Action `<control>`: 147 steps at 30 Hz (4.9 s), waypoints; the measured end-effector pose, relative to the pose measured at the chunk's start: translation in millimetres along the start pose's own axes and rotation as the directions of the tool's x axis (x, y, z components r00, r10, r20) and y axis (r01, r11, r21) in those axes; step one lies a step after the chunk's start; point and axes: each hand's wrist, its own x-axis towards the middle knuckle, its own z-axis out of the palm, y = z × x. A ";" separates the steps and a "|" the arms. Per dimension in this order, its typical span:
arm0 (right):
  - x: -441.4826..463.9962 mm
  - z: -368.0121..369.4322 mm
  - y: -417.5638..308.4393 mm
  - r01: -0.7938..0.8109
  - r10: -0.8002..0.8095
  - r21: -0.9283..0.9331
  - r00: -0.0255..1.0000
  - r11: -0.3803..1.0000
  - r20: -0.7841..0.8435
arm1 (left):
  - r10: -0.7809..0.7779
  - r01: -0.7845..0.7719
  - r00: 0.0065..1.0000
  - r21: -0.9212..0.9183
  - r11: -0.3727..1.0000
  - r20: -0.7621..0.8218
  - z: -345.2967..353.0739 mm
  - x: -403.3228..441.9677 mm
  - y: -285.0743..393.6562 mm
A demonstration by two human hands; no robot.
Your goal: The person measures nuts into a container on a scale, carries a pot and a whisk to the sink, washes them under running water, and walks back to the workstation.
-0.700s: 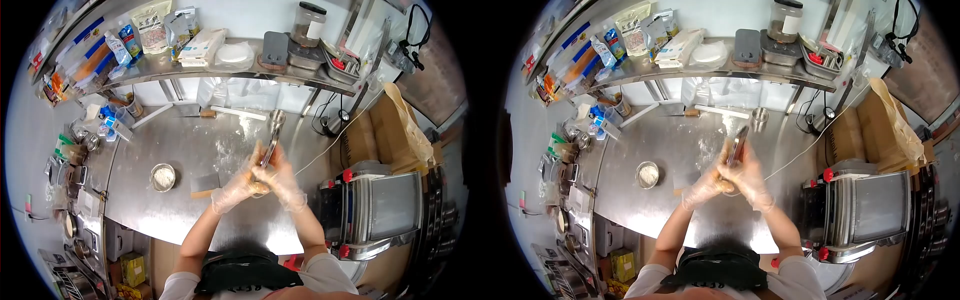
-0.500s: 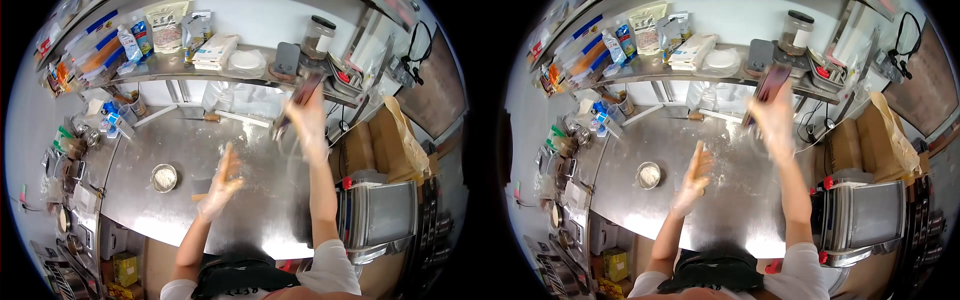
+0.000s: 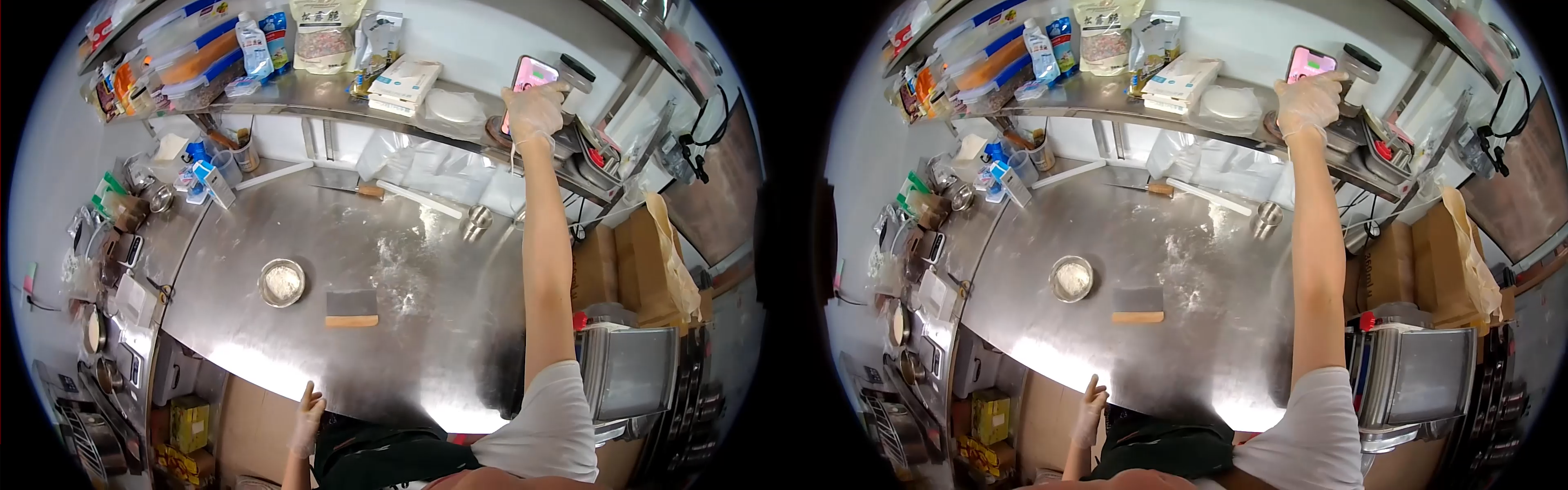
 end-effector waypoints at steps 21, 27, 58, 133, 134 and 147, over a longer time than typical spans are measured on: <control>-442.5 -6.9 -28.9 0.238 -0.842 0.868 0.449 0.435 0.299 | -0.455 0.296 0.508 -0.348 0.889 -0.731 -144.7 -150.5 -269.3; -613.3 -42.3 -69.1 -0.121 -0.902 0.917 0.170 0.381 0.397 | -0.724 0.275 0.400 -0.680 0.680 -0.562 -189.9 -177.1 -369.0; -947.5 -116.2 -527.2 0.093 -0.768 0.996 -0.638 -0.003 0.057 | -0.913 -0.540 0.189 -0.815 0.212 -0.362 -367.4 -69.8 -313.9; -880.2 43.0 -617.6 -0.066 -0.753 0.824 -0.452 0.563 0.478 | -0.165 -0.351 0.678 -0.512 0.784 -0.717 -712.4 113.7 -11.1; -886.1 46.8 -616.7 -0.044 -0.746 0.829 -0.466 0.558 0.477 | -0.109 -0.363 0.708 -0.493 0.791 -0.698 -715.0 107.4 -7.1; -908.0 -42.7 -526.7 0.127 -0.931 0.935 0.206 0.331 0.302 | -0.003 -0.388 0.727 -0.416 0.822 -0.686 -711.1 91.9 -5.6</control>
